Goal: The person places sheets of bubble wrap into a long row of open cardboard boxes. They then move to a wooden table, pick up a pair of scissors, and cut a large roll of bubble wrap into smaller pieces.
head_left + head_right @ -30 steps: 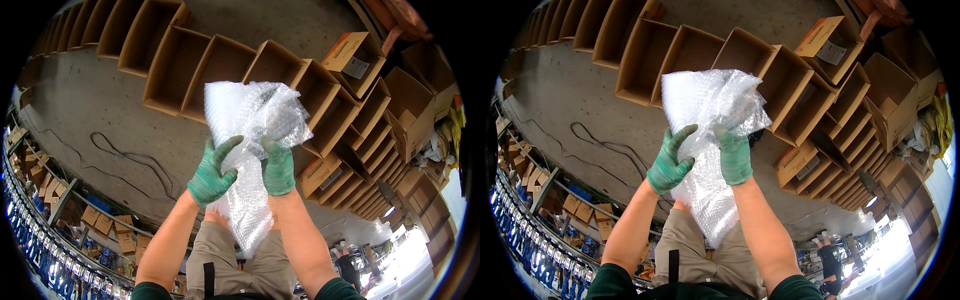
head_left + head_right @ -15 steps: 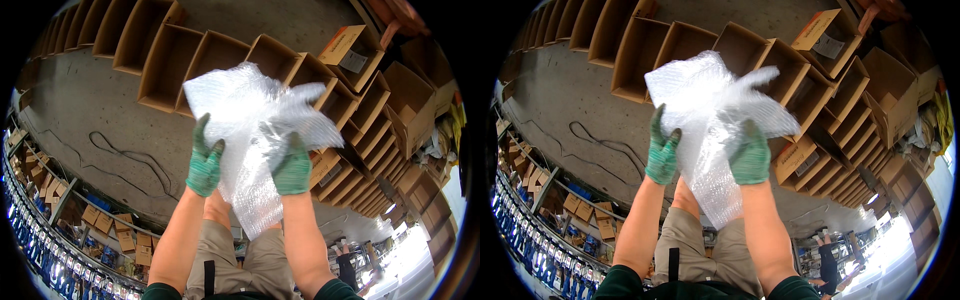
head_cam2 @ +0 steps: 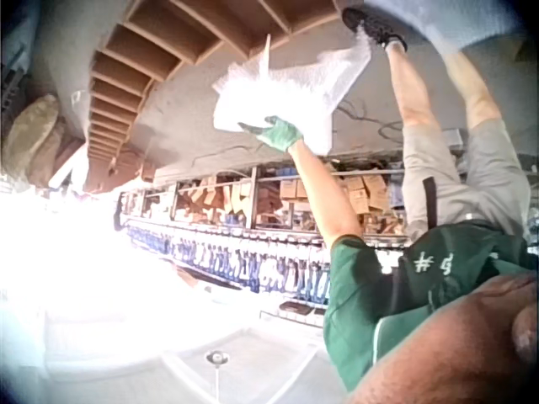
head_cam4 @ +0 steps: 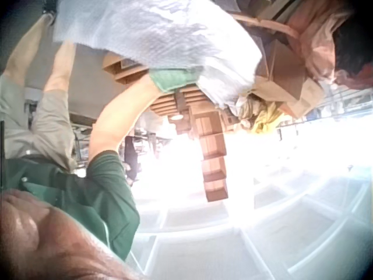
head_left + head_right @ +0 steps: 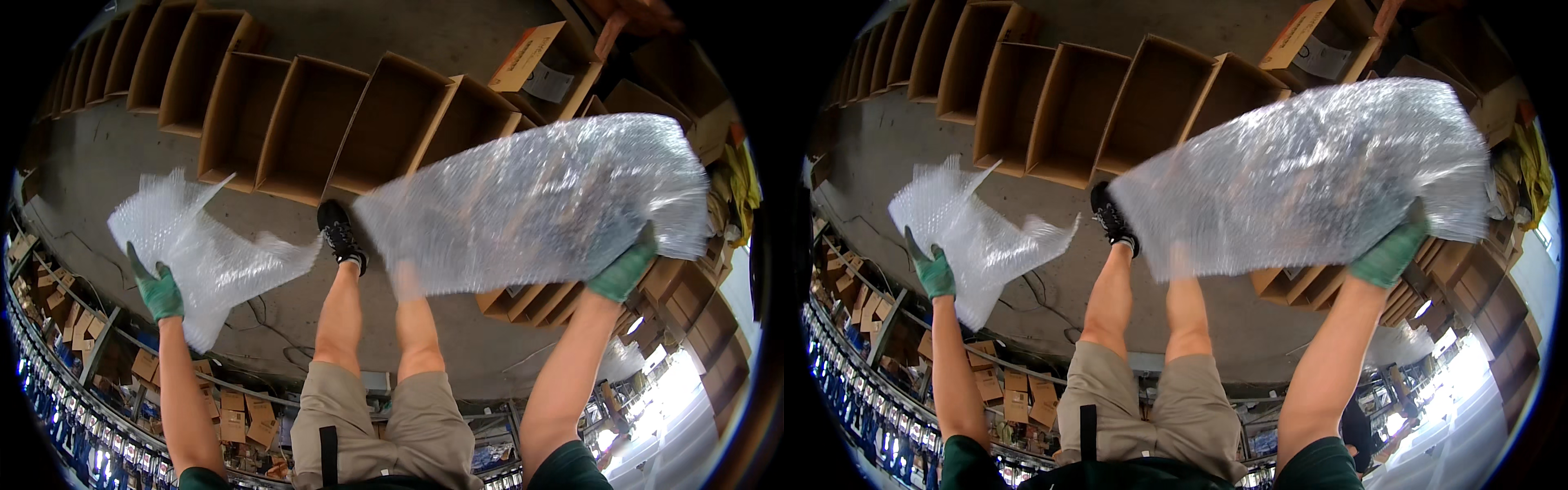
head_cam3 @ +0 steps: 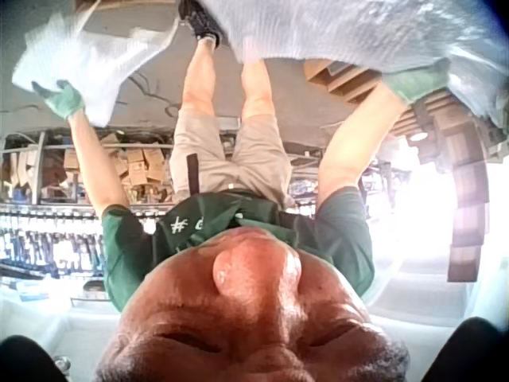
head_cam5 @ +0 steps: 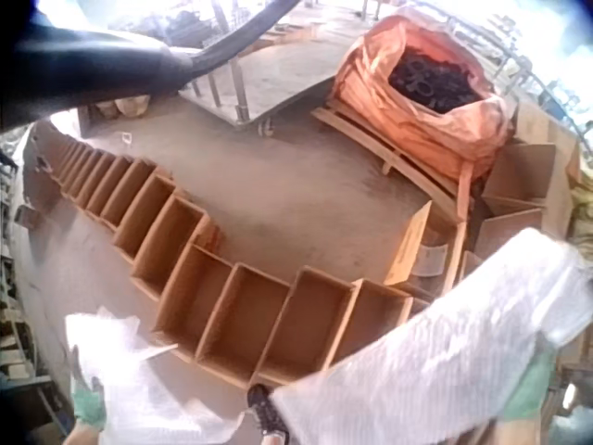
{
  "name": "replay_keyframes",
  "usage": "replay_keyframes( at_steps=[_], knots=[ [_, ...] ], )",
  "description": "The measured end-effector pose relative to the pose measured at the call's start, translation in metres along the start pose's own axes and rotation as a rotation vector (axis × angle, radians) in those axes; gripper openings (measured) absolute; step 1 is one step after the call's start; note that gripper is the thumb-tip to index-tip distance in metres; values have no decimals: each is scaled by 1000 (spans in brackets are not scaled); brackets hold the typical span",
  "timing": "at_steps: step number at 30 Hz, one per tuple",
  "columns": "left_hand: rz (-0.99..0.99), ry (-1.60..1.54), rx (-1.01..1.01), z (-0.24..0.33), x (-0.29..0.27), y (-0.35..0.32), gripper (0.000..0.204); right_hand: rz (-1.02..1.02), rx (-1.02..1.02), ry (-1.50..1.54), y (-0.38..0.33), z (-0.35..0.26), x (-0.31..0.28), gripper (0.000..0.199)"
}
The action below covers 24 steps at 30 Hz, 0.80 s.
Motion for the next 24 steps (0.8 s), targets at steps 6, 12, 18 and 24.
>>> replay_keyframes(
  at_steps=[6,12,18,24],
  knots=[
    [-207,-78,-34,-24,14,-38,78,-534,-123,107,19,-32,34,69],
    [-418,-231,52,85,61,-67,86,-678,371,354,-43,81,66,87],
    [-1033,41,-20,198,147,-114,85,-478,577,462,-110,158,100,67],
    [-981,-447,-33,228,222,-183,73,-164,784,738,-191,208,95,66]
  ],
)
Point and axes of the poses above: each hand's wrist, its own y-axis towards the middle knuckle, its own x-axis out of the palm, z = x × y, the point moved 9 cm from there along y, towards the middle knuckle, and after that the axes turned 11 degrees about -z, right-handed, at the moved point
